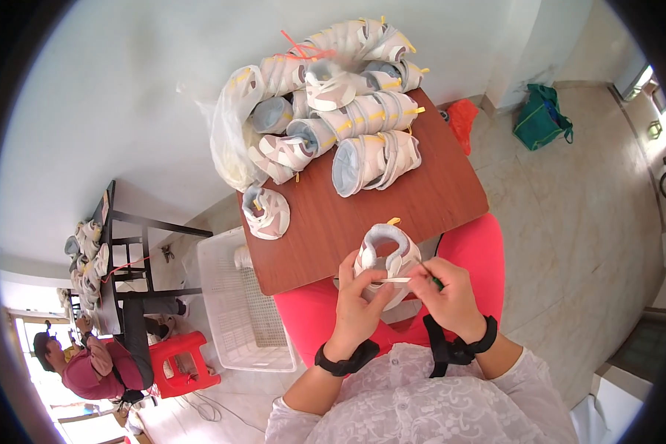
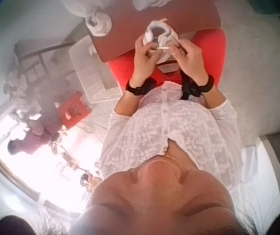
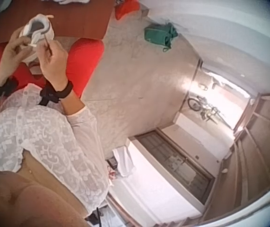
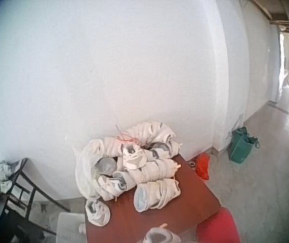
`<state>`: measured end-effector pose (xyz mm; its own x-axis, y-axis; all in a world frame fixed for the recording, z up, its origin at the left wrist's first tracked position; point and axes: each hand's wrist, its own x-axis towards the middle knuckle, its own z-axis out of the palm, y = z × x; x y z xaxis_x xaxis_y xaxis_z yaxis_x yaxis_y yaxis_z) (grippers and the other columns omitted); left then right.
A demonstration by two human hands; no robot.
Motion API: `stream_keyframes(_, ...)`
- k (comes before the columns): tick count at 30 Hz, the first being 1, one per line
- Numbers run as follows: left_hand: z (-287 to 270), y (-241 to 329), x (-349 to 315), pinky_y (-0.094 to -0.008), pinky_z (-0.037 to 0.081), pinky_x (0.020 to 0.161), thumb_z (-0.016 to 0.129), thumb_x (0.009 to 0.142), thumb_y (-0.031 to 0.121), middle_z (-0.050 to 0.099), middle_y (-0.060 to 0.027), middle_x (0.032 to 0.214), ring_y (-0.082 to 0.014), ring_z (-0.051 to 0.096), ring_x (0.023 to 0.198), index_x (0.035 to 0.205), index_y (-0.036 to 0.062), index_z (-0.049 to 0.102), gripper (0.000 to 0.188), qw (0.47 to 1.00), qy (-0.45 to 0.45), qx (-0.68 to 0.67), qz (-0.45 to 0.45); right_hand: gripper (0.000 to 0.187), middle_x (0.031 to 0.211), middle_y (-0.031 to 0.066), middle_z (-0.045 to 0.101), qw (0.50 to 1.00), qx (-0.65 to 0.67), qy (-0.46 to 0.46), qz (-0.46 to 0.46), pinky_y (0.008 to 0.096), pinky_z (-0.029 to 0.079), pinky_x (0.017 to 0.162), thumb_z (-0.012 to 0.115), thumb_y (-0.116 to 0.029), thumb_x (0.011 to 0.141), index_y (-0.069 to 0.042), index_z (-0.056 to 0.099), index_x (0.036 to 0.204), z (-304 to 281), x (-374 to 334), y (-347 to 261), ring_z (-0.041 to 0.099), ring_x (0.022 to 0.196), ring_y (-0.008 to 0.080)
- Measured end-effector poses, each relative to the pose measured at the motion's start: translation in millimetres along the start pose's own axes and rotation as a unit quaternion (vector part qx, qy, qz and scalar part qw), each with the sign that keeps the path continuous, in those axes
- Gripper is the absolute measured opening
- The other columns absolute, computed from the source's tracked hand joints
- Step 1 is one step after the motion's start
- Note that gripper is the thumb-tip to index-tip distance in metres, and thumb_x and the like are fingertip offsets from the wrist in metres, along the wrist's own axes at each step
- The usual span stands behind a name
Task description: Insert laces into shoe upper components during assembly.
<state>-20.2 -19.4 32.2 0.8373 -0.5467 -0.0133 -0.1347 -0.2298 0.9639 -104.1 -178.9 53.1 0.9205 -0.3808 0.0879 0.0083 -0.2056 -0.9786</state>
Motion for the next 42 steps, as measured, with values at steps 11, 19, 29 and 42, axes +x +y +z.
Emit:
stream_keyframes(11, 3.7, -10.5, -3.5, -0.0373, 0.032, 0.104, 0.071, 0.079, 0.007, 0.038, -0.0123, 0.134, -0.0259, 0.039, 0.126, 0.1, 0.0059, 0.065, 0.021, 0.989, -0.036, -0.135, -0.056, 0.009, 0.074, 0.0043, 0.053, 0.996, 0.006, 0.087, 0.005, 0.0279, 0.041, 0.056, 0.071, -0.005, 0.077, -0.002, 0.062, 0.08, 24.8, -3.6, 9.0, 0.051, 0.064, 0.0152)
stream_keyframes(19, 4.9, -12.5, -8.5, -0.038, 0.03, 0.105, 0.072, 0.081, 0.011, 0.037, -0.0118, 0.135, -0.0255, 0.038, 0.127, 0.094, 0.0055, 0.069, 0.014, 0.983, 0.005, -0.178, -0.042, 0.008, 0.076, 0.0048, 0.053, 0.997, 0.033, 0.063, 0.035, 0.026, 0.042, 0.058, 0.071, -0.003, 0.077, -0.002, 0.064, 0.078, 26.5, -1.3, 2.5, 0.052, 0.066, 0.0139)
stream_keyframes(29, 3.6, -10.4, -9.9, -0.0362, 0.034, 0.103, 0.073, 0.08, 0.01, 0.038, -0.0122, 0.134, -0.0252, 0.04, 0.124, 0.094, 0.0055, 0.07, 0.015, 0.994, 0.008, -0.104, -0.041, 0.008, 0.079, 0.0074, 0.057, 0.991, -0.079, 0.091, -0.067, 0.0289, 0.047, 0.05, 0.069, -0.004, 0.078, -0.002, 0.063, 0.084, 28.4, -5.6, 0.5, 0.06, 0.059, 0.0185)
stream_keyframes(42, 1.8, -1.2, -12.0, -0.0387, 0.033, 0.103, 0.07, 0.079, 0.005, 0.04, -0.0124, 0.134, -0.0264, 0.039, 0.125, 0.09, 0.0037, 0.068, 0.011, 0.999, 0.001, -0.045, -0.029, 0.014, 0.08, 0.0046, 0.054, 0.969, -0.194, 0.052, -0.143, 0.0329, 0.048, 0.05, 0.069, -0.003, 0.072, -0.007, 0.061, 0.083, 19.7, -6.7, 1.0, 0.059, 0.061, 0.0231)
